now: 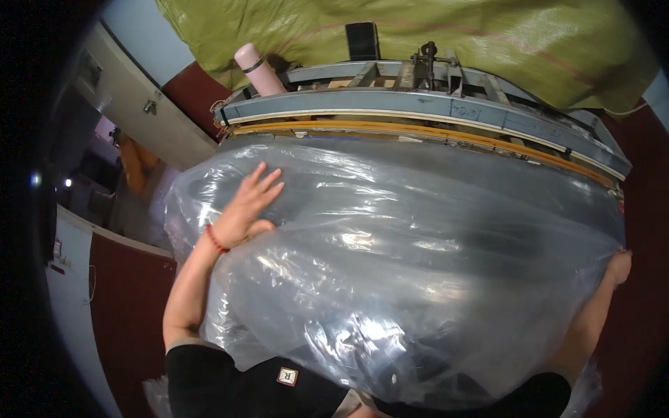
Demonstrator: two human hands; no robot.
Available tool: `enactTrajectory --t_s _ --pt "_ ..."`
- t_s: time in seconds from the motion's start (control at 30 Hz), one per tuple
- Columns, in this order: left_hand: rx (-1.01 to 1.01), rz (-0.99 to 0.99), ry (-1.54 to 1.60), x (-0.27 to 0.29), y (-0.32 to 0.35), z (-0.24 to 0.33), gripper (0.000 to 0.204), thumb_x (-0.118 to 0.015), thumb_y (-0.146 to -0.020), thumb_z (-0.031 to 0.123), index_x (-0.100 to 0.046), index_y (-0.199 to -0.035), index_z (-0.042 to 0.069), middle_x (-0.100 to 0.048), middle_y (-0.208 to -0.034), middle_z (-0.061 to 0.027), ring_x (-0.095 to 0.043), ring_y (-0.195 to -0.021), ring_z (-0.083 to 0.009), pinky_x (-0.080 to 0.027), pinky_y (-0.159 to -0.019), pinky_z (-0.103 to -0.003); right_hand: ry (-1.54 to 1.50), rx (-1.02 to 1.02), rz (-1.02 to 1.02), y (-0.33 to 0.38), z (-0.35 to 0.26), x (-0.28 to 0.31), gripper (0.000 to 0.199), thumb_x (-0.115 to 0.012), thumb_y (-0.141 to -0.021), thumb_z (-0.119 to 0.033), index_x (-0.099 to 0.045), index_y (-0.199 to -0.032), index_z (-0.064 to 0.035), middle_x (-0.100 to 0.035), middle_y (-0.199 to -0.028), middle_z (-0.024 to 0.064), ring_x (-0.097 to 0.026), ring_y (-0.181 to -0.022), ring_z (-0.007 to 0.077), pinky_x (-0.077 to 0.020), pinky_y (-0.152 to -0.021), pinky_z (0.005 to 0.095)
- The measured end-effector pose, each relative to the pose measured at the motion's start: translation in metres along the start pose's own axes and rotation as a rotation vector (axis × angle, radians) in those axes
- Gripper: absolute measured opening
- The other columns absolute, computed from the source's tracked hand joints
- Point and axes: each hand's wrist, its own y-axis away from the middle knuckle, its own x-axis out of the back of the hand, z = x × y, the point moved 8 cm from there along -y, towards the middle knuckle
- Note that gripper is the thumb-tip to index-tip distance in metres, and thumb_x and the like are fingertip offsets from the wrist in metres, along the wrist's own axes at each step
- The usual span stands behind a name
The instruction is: The recorder is manipulating and sealing large transparent plastic sheets using a specialized heat-sealing machine.
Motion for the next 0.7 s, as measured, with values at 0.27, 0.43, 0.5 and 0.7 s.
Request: enactTrajectory --t_s 0.27,0.43,0.5,0.7 --pt "0.354 -0.024 0.008 -0.091 0.044 -0.136 0.054 -0.053 -0.078 0.029 -0.037 -0.122 0.002 -0.033 -0.129 -0.0170 -0.028 -0.121 -0.0339 -0.024 -0.098 -0.040 -0.035 0.015 0.018 -0.005 0.000 -0.002 0.036 -0.041 -0.084 -0.038 -0.051 -0.102 -0.0098 -0.057 -0.098 0.0148 -0.054 -0.091 0.0353 -0.0437 -0.071 0.0454" --pt "0.131 0.067 0.063 -0.091 -0.024 -0.071 0.048 -0.049 -0.081 0.029 -0.042 -0.118 -0.001 -0.037 -0.127 -0.0161 -0.031 -0.119 -0.0336 -0.028 -0.097 -0.038 -0.075 0.039 0.080 -0.015 0.012 -0.018 0.036 -0.040 -0.084 -0.038 -0.053 -0.100 -0.0085 -0.058 -0.096 0.0150 -0.054 -0.091 0.0356 -0.0431 -0.071 0.0456" --pt "0.144 0.108 0.058 -0.097 -0.033 -0.078 0.046 -0.049 -0.082 0.029 -0.044 -0.116 -0.001 -0.039 -0.125 -0.0159 -0.033 -0.118 -0.0334 -0.029 -0.096 -0.037 -0.061 0.066 0.092 -0.010 0.005 -0.007 0.038 -0.043 -0.083 -0.040 -0.056 -0.095 -0.0058 -0.059 -0.093 0.0159 -0.055 -0.088 0.0341 -0.0430 -0.073 0.0421" --pt "0.460 0.236 0.140 -0.100 -0.073 -0.118 0.024 -0.057 -0.076 0.018 -0.059 -0.095 0.003 -0.060 -0.088 -0.0141 -0.055 -0.084 -0.0300 -0.044 -0.073 -0.035 -1.078 0.050 -0.011 -0.087 0.105 -0.066 0.037 -0.061 -0.076 -0.032 -0.059 -0.090 0.0023 -0.059 -0.088 0.0075 -0.052 -0.080 0.0143 -0.0417 -0.073 0.0275"
